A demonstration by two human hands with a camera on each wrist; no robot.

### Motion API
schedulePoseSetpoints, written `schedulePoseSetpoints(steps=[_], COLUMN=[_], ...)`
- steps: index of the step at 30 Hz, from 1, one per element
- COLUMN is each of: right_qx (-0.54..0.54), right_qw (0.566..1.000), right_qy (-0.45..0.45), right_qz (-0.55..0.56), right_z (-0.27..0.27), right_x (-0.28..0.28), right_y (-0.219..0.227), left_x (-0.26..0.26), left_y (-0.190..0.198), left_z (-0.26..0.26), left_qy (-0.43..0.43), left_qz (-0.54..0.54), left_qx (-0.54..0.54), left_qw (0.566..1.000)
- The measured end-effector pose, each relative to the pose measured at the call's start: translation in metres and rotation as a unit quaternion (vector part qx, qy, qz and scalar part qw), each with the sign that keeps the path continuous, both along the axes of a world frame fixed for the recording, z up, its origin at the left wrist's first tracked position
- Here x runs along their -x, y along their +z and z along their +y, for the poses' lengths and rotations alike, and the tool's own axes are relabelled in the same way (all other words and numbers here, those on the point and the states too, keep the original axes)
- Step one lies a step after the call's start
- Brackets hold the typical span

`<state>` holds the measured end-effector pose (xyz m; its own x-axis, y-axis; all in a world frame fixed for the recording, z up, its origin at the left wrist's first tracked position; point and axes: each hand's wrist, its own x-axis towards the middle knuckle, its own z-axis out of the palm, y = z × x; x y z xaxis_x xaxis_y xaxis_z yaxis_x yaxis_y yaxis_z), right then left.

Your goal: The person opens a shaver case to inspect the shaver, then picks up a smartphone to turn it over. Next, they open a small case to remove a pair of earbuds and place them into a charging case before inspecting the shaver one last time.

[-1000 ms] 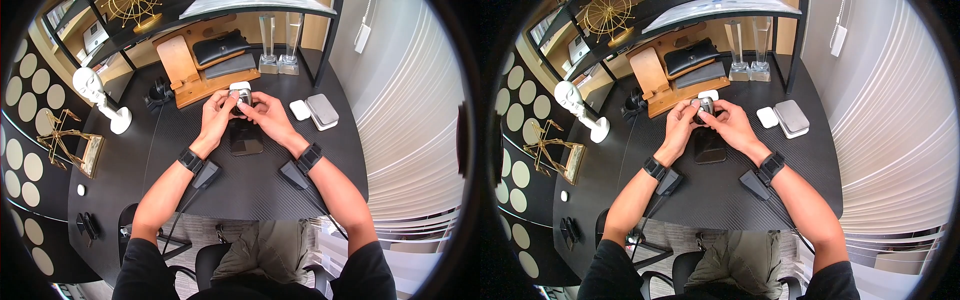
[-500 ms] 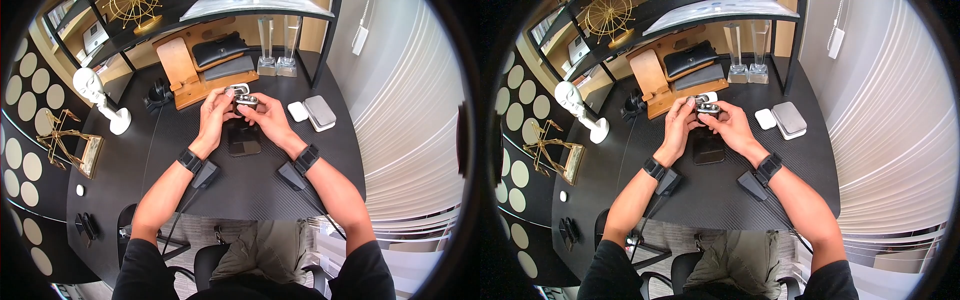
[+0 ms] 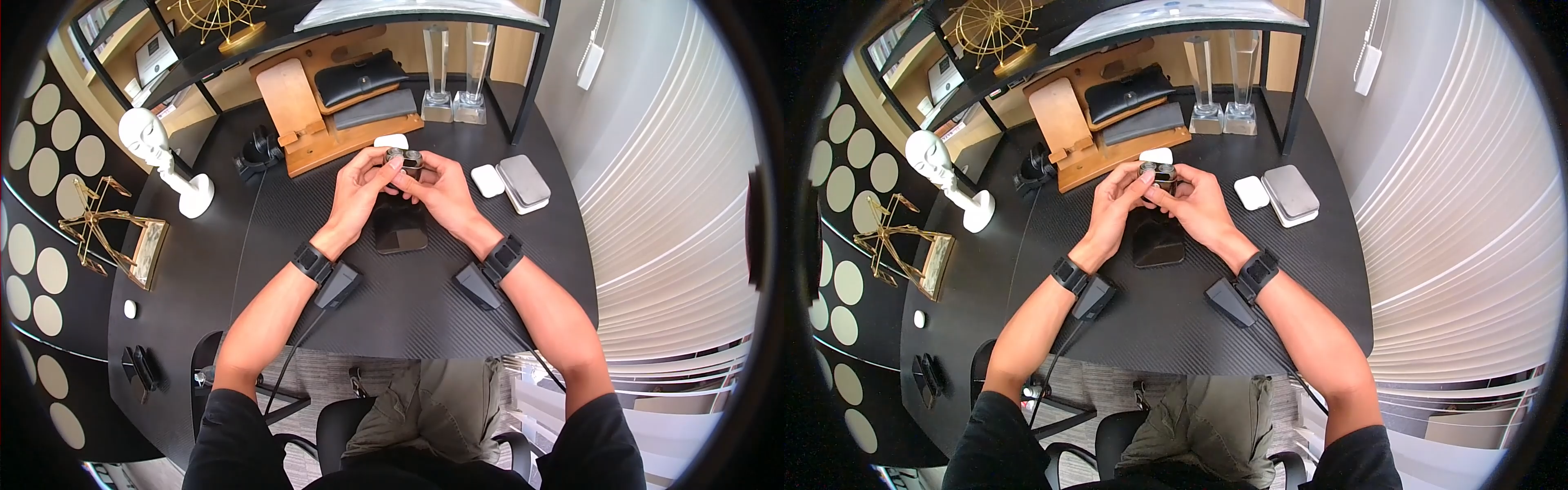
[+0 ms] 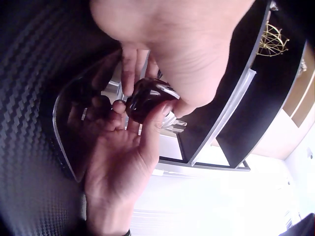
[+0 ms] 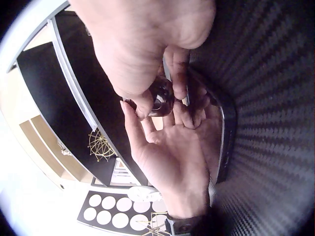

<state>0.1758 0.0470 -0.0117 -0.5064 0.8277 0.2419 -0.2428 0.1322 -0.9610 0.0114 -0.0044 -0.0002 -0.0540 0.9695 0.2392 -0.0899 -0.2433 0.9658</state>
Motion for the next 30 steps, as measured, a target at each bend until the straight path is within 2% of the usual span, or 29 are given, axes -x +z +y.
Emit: schedulePoseSetpoints(steps=[5, 7, 9, 14, 16, 18, 24, 30], right_qx=[0.0, 0.003, -0.002, -0.003, 0.01, 0.019, 0.049, 0.073], right_qw=[1.0, 0.999, 0.999, 0.999, 0.996, 0.997, 0.996, 0.993], right_qy=[0.0, 0.004, -0.009, -0.046, -0.057, -0.055, -0.059, -0.081], right_qz=[-0.019, 0.036, 0.032, 0.022, 0.063, 0.052, 0.05, 0.037], right_z=[-0.0001, -0.001, -0.0012, 0.0025, 0.005, 0.0047, -0.0003, 0.0023], right_x=[-0.0022, -0.0006, -0.0008, 0.0004, 0.0028, -0.0012, -0.0023, -0.0011], right_y=[0.0027, 0.0028, 0.0027, -0.0002, -0.0018, -0.0008, 0.0054, 0.0041], left_x=[-0.001, -0.0005, -0.0004, 0.0011, 0.0006, 0.0002, 0.0022, -0.0022], left_y=[-0.0002, -0.0013, -0.0022, -0.0034, -0.0048, -0.0051, -0.0073, -0.0048], left_z=[0.0005, 0.001, 0.0015, 0.0047, 0.0048, 0.0045, 0.0055, 0.0013], left_qy=[0.0, -0.001, -0.001, 0.051, 0.054, 0.056, 0.023, -0.013], left_qz=[-0.012, -0.017, -0.023, -0.052, -0.058, -0.065, -0.032, 0.055], left_qx=[0.008, 0.007, 0.006, 0.038, 0.03, 0.023, 0.023, -0.004], left_qw=[1.0, 1.0, 1.0, 0.997, 0.996, 0.996, 0.999, 0.998])
